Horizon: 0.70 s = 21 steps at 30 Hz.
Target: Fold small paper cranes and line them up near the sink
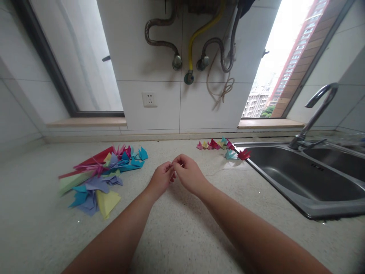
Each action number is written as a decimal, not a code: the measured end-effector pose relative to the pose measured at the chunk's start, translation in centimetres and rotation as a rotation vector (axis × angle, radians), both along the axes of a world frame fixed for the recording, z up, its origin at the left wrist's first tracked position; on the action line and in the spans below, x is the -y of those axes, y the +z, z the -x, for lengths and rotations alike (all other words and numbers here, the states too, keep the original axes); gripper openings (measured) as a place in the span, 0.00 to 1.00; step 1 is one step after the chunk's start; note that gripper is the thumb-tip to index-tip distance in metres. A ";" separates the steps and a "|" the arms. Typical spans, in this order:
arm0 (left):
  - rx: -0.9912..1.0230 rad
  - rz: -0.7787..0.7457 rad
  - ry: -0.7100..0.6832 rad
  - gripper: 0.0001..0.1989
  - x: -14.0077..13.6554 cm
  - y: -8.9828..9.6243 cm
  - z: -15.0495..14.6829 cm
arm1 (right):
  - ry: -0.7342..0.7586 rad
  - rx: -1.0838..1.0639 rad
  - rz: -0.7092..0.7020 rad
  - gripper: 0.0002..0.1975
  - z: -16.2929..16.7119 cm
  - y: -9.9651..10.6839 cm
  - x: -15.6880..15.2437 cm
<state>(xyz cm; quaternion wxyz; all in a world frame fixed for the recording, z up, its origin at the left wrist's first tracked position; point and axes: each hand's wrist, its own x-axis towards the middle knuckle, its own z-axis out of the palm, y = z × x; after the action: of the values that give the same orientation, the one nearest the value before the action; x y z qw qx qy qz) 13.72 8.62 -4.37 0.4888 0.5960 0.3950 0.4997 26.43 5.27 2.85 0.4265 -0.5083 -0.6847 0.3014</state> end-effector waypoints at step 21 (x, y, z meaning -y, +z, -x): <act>-0.169 -0.059 -0.005 0.08 0.6 -0.2 0.1 | 0.118 0.108 -0.080 0.08 -1.6 -5.5 -2.4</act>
<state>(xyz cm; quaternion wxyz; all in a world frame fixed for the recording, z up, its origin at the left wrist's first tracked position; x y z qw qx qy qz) 13.60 7.98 -4.55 0.4371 0.6513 0.4184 0.4578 28.06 7.68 -2.67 0.3901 -0.4654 -0.7470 0.2705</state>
